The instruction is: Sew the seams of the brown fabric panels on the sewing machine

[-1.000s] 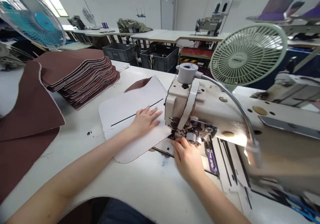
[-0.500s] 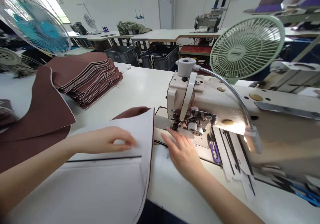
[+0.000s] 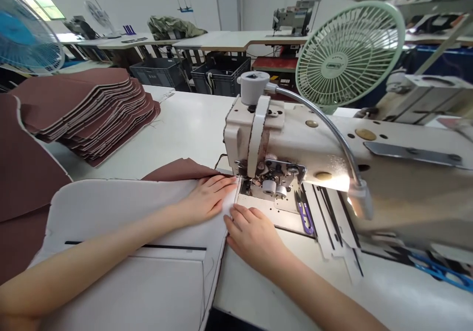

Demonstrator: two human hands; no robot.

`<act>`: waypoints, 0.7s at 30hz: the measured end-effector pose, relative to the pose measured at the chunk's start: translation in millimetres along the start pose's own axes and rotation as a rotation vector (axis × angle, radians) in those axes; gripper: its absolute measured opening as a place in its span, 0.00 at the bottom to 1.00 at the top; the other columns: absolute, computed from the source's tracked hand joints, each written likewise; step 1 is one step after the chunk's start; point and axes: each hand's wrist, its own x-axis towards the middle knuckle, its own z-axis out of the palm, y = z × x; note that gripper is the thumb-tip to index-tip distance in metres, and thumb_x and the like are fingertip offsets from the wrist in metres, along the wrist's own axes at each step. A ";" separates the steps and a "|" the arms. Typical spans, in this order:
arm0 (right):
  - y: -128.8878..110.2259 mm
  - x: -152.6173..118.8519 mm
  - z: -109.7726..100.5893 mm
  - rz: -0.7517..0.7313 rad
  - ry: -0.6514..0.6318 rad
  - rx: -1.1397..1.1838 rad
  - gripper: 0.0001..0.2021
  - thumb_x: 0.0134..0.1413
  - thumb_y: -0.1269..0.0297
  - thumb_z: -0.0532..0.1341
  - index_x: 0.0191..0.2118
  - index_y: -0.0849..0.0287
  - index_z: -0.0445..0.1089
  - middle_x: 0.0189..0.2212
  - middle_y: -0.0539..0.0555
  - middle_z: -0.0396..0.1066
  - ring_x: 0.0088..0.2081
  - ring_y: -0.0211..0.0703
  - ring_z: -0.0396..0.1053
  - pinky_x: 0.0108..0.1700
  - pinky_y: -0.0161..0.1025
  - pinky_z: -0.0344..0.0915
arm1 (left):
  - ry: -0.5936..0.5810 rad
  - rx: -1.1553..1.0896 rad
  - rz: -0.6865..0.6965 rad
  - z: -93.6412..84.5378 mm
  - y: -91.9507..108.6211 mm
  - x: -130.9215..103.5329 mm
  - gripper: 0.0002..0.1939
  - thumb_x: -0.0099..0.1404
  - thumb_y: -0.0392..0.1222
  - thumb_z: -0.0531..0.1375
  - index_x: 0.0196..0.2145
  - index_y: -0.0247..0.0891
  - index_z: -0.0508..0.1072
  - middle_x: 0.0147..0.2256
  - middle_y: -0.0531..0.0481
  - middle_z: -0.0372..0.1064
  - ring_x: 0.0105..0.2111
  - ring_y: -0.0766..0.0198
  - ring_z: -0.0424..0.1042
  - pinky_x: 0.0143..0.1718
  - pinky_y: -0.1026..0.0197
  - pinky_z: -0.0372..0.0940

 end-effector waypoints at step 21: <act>20.5 -4.1 -33.9 0.136 -0.262 0.190 0.15 0.59 0.62 0.59 0.50 0.58 0.69 0.45 0.58 0.73 0.44 0.47 0.70 0.42 0.41 0.67 | 0.093 0.063 0.144 6.2 10.6 8.1 0.23 0.65 0.32 0.48 0.57 0.37 0.65 0.58 0.45 0.62 0.56 0.55 0.59 0.55 0.52 0.57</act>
